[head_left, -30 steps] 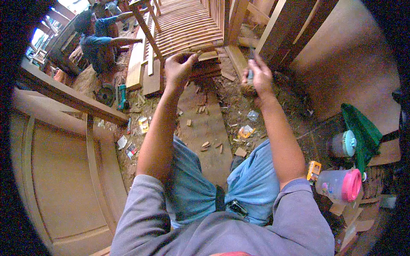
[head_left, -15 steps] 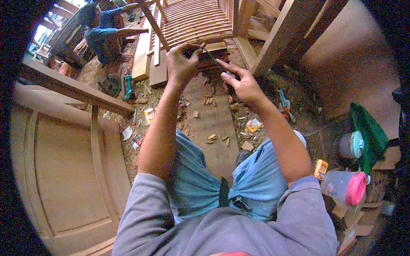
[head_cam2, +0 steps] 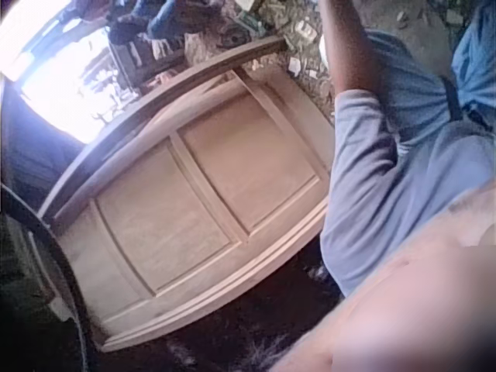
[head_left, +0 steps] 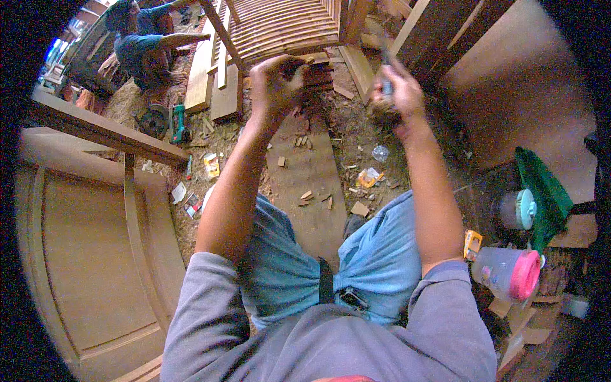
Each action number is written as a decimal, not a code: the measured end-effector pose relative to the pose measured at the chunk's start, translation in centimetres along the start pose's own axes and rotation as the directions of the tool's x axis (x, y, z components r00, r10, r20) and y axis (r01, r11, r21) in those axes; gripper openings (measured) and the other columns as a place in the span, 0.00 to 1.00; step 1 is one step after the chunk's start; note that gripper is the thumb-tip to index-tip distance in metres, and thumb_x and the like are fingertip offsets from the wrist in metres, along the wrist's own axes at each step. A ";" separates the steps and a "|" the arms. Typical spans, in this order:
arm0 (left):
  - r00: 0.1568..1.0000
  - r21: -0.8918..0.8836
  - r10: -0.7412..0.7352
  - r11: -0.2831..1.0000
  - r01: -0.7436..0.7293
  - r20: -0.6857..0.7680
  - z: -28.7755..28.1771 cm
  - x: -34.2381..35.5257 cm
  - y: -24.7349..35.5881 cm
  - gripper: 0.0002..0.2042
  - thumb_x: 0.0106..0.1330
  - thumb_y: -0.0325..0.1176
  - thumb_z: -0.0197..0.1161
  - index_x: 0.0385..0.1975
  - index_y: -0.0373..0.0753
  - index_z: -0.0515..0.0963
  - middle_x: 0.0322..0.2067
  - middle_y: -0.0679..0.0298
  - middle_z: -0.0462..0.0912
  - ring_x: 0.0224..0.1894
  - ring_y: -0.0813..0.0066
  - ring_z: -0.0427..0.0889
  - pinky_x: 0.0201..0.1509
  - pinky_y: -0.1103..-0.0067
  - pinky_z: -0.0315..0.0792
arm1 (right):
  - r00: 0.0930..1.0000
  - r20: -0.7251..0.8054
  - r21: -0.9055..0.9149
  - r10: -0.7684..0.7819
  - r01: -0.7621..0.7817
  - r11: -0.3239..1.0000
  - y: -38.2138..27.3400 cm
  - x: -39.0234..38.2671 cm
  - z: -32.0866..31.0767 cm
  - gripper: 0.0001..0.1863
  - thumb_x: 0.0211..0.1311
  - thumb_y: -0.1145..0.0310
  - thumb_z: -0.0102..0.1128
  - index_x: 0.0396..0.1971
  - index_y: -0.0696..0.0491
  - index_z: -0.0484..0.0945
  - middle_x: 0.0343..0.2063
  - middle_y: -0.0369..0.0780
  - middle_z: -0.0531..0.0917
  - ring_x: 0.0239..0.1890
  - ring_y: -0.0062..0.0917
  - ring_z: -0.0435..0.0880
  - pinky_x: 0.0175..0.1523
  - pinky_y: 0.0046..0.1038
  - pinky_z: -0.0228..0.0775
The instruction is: The person sits on the floor and uses a chisel to carve small wooden pieces. They repeatedly scrape the surface of the wood, occasionally pausing to inspect the carved area.
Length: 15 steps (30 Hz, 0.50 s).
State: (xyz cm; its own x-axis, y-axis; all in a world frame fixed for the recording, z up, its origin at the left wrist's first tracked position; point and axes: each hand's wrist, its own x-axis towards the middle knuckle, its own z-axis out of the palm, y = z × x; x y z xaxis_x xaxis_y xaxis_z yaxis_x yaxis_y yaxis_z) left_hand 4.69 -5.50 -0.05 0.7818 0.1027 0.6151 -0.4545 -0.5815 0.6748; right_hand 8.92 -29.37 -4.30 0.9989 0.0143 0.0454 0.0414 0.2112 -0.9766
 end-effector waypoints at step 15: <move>0.999 0.162 0.028 0.986 -0.025 -0.016 -1.6 0.0 -1.7 0.07 0.52 0.29 0.65 0.29 0.34 0.83 0.26 0.53 0.83 0.30 0.68 0.85 0.37 0.77 0.77 | 0.925 0.349 -0.171 0.151 -0.095 0.981 -0.5 -6.4 8.0 0.19 0.63 0.68 0.53 0.56 0.44 0.72 0.23 0.29 0.75 0.18 0.13 0.70 0.20 0.17 0.66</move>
State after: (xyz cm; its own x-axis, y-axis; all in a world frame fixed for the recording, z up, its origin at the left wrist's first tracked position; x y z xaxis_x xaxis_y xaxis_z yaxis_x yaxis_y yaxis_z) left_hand 4.78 -3.23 -0.60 0.7617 0.0994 0.6403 -0.3988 -0.7069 0.5842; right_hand 2.34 -21.78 -2.41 0.9219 0.3860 -0.0318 -0.0507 0.0388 -0.9980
